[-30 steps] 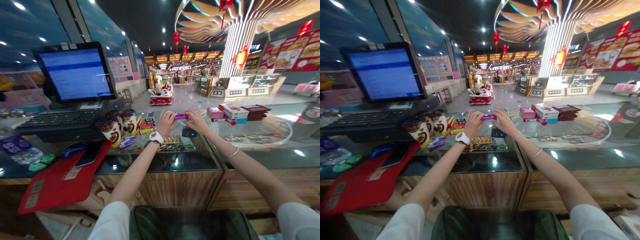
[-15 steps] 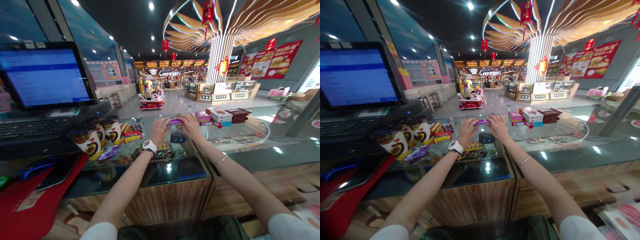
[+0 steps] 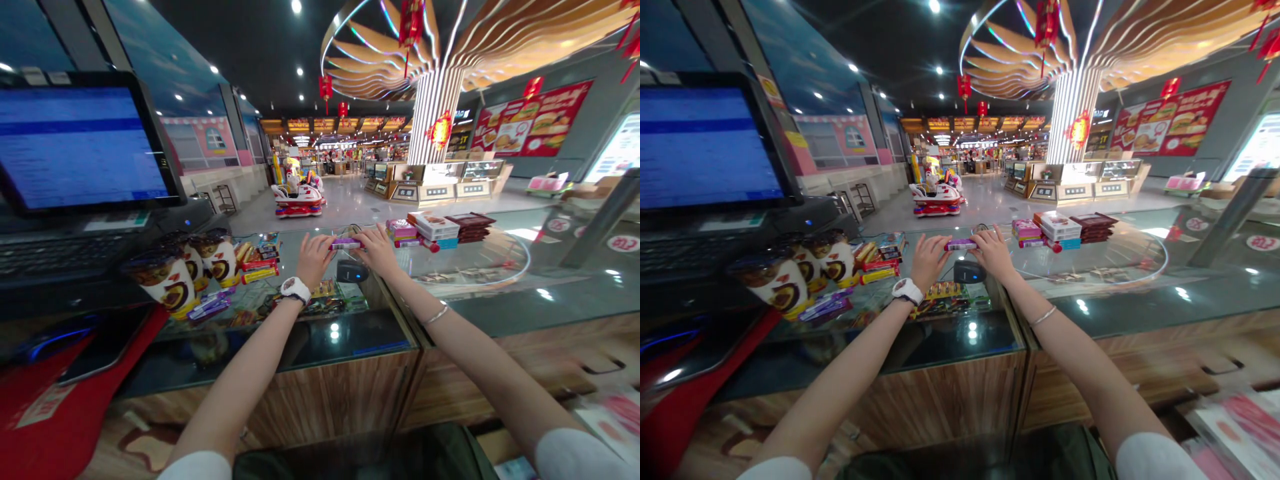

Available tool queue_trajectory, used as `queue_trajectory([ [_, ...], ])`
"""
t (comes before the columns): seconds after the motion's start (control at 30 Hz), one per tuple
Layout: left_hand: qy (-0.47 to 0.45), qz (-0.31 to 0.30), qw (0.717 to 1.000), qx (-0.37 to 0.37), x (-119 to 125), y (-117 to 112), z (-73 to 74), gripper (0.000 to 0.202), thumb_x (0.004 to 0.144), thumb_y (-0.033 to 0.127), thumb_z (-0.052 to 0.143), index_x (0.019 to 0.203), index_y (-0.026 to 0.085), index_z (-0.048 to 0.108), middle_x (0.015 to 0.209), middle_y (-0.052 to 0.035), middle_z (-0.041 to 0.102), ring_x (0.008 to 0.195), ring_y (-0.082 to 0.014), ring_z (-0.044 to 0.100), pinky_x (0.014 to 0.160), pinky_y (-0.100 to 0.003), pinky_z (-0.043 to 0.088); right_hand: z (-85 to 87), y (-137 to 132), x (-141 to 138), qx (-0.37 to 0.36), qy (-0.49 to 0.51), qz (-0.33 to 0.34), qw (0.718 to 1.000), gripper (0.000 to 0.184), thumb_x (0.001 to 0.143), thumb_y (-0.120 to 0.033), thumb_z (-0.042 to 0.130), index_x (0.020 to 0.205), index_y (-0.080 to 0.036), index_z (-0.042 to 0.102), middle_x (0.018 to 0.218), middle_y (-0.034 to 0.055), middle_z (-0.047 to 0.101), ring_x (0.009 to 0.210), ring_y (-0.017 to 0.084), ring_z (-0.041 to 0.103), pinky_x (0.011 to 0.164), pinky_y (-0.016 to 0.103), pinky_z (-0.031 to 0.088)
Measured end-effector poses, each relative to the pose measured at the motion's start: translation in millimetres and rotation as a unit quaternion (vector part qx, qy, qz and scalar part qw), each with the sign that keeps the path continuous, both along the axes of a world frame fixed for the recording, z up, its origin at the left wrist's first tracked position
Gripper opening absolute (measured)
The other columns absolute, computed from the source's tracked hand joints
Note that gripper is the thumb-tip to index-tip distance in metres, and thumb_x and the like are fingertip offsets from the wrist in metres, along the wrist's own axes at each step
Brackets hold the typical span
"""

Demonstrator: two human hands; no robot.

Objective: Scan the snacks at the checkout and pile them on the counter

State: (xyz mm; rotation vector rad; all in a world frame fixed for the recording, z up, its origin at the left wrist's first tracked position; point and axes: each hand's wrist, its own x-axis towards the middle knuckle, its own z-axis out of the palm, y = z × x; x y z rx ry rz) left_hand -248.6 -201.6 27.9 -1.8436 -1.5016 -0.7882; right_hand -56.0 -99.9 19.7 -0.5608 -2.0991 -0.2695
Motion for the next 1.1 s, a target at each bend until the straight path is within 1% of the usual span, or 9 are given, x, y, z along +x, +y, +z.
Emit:
queue_trajectory([
  [0.13,0.002,-0.001,1.0,-0.007,-0.9,1.7,-1.8,0.033,0.097,0.03,0.054,0.128,0.023,0.061,0.12,-0.0085,0.069,0.116,-0.0219,0.062,0.12,-0.049,0.032,-1.3,0.8,0.2,-0.002,-0.018,-0.007,1.0,0.024,0.095,-0.028,0.057,0.116,-0.022,0.065,0.115,0.0086,0.069,0.113,0.026,0.06,0.121,0.056,0.026],
  [0.3,-0.003,0.001,1.0,-0.002,-1.6,3.2,-4.7,0.03,0.097,0.029,0.053,0.126,0.024,0.062,0.121,-0.008,0.068,0.114,-0.0216,0.063,0.119,-0.05,0.033,-1.8,0.8,0.3,0.003,-0.033,-0.019,0.999,0.027,0.095,-0.028,0.057,0.121,-0.022,0.064,0.116,0.009,0.068,0.114,0.026,0.06,0.122,0.056,0.025],
  [0.43,-0.001,0.005,1.0,-0.001,-2.2,2.4,-5.1,0.031,0.098,0.03,0.052,0.127,0.023,0.061,0.12,-0.0078,0.068,0.115,-0.0217,0.063,0.12,-0.049,0.032,-3.7,3.3,-0.5,0.009,-0.032,-0.012,0.999,0.03,0.095,-0.028,0.056,0.124,-0.023,0.063,0.117,0.008,0.068,0.114,0.026,0.06,0.121,0.056,0.026],
  [0.57,-0.002,0.01,1.0,-0.006,-2.9,0.1,-3.9,0.033,0.098,0.031,0.051,0.128,0.023,0.061,0.12,-0.0077,0.069,0.116,-0.0222,0.062,0.121,-0.051,0.031,-4.8,4.7,-1.7,0.006,-0.03,0.005,1.0,0.035,0.095,-0.027,0.056,0.129,-0.023,0.06,0.121,0.0089,0.067,0.118,0.025,0.058,0.121,0.056,0.027],
  [0.77,0.002,0.01,1.0,-0.02,-3.4,0.9,-4.1,0.033,0.097,0.031,0.054,0.128,0.022,0.062,0.117,-0.0081,0.07,0.115,-0.0229,0.062,0.121,-0.051,0.031,-2.9,3.1,-1.9,-0.008,-0.036,0.016,0.999,0.026,0.092,-0.023,0.058,0.116,-0.024,0.065,0.114,0.0075,0.068,0.113,0.025,0.061,0.12,0.056,0.028],
  [1.0,-0.007,0.013,0.999,-0.029,-1.8,0.8,-3.4,0.033,0.095,0.031,0.058,0.126,0.022,0.062,0.117,-0.0074,0.071,0.115,-0.0226,0.062,0.121,-0.05,0.03,-4.3,1.3,-1.6,-0.009,-0.028,0.008,1.0,0.024,0.092,-0.023,0.058,0.114,-0.025,0.066,0.114,0.0068,0.069,0.112,0.026,0.061,0.12,0.056,0.027],
  [1.1,-0.01,0.016,0.999,-0.033,-1.1,-0.2,-3.0,0.03,0.094,0.031,0.058,0.123,0.023,0.064,0.115,-0.0065,0.071,0.114,-0.0228,0.062,0.12,-0.05,0.03,-5.5,2.2,-3.1,-0.014,-0.022,0.019,0.999,0.024,0.092,-0.022,0.056,0.114,-0.024,0.065,0.115,0.0071,0.069,0.113,0.026,0.06,0.119,0.055,0.028],
])
